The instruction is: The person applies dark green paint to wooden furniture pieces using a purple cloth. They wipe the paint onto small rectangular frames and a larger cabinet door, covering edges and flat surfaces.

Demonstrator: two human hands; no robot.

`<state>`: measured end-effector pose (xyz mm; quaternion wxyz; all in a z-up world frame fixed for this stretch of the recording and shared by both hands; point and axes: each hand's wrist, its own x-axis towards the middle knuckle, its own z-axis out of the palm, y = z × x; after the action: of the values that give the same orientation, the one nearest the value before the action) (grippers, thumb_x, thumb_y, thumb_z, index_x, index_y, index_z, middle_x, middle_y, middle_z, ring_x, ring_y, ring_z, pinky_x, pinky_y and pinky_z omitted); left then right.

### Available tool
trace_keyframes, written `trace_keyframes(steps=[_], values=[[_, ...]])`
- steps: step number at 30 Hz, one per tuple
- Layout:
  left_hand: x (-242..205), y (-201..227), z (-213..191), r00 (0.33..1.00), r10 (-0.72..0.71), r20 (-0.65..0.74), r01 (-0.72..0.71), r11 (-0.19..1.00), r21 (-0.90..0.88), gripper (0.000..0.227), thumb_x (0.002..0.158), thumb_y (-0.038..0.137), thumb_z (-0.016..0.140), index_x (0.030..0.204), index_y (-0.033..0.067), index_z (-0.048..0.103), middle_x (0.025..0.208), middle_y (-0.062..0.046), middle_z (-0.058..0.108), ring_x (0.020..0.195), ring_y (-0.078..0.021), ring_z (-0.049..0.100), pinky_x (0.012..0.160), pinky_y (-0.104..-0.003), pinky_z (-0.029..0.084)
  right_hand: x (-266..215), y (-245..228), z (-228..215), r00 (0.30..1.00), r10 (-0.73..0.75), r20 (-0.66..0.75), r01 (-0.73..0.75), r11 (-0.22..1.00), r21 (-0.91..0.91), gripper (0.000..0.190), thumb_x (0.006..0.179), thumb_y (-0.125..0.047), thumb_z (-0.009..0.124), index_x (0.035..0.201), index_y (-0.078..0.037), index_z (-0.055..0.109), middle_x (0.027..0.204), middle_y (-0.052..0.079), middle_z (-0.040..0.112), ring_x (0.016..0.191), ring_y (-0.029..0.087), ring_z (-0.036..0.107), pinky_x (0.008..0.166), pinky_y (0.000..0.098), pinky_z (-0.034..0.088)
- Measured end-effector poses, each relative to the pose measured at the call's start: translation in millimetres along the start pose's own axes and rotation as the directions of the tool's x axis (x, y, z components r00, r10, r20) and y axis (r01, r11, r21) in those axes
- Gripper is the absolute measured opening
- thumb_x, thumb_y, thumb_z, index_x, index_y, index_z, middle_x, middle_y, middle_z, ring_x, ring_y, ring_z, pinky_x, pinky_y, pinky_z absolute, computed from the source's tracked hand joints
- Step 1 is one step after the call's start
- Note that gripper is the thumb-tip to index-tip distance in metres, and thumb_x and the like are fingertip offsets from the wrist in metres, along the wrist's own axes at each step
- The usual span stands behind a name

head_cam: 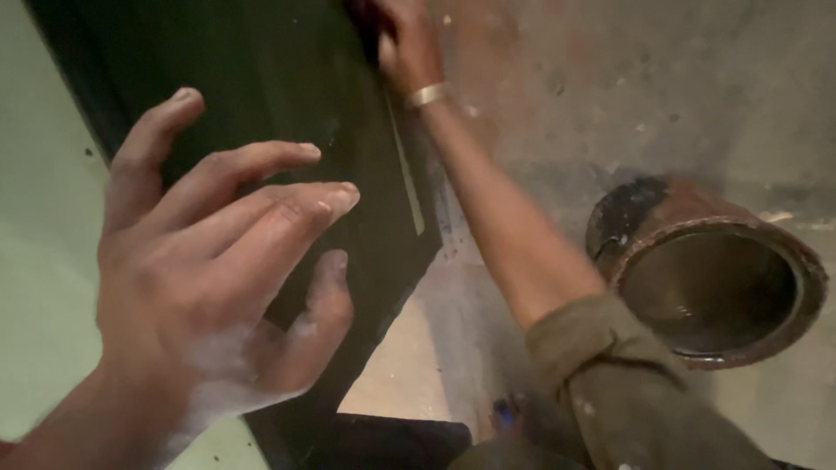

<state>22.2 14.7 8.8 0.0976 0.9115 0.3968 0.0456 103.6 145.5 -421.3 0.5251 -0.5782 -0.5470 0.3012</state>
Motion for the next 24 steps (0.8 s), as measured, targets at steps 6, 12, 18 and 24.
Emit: trace_keyframes(steps=[6,12,18,24], values=[[4,-2,-1,1.0,0.003,0.009,-0.003,0.999,-0.032,0.024,0.076,0.011,0.071,0.1,0.0083,0.073,0.096,-0.003,0.076,0.11,-0.0239,0.07,0.118,-0.053,0.03,-231,-112,-111,0.974,0.147,0.173,-0.14,0.989,-0.052,0.071,0.078,0.013,0.043,0.139,-0.012,0.066,0.148,0.016,0.06,0.142,0.035,0.052,0.122,0.0485,0.034],[3,-2,0,1.0,-0.02,0.007,0.02,0.998,-0.054,0.026,0.075,0.011,0.069,0.101,0.0083,0.073,0.097,-0.003,0.076,0.11,-0.0248,0.07,0.118,-0.054,0.03,-210,-75,-92,0.99,0.076,0.12,-0.084,0.994,0.064,0.068,0.079,0.015,0.045,0.138,-0.011,0.065,0.145,0.012,0.063,0.14,0.035,0.054,0.122,0.0474,0.039],[9,1,3,0.999,-0.045,-0.001,0.045,0.998,-0.054,0.027,0.073,0.008,0.068,0.099,0.0077,0.072,0.095,-0.003,0.077,0.109,-0.0247,0.071,0.118,-0.053,0.031,4,55,13,0.968,0.251,0.027,-0.246,0.914,0.323,0.043,0.091,0.005,0.059,0.132,-0.007,0.061,0.134,0.018,0.067,0.122,0.04,0.06,0.109,0.0479,0.049],[8,-1,2,0.999,-0.045,0.003,0.045,0.996,-0.071,0.03,0.072,0.007,0.069,0.101,0.008,0.072,0.096,-0.004,0.076,0.108,-0.025,0.07,0.118,-0.052,0.031,9,109,12,0.975,0.22,0.045,-0.224,0.967,0.121,0.037,0.09,0.0,0.063,0.126,-0.006,0.07,0.13,0.013,0.071,0.123,0.03,0.069,0.111,0.0396,0.05]])
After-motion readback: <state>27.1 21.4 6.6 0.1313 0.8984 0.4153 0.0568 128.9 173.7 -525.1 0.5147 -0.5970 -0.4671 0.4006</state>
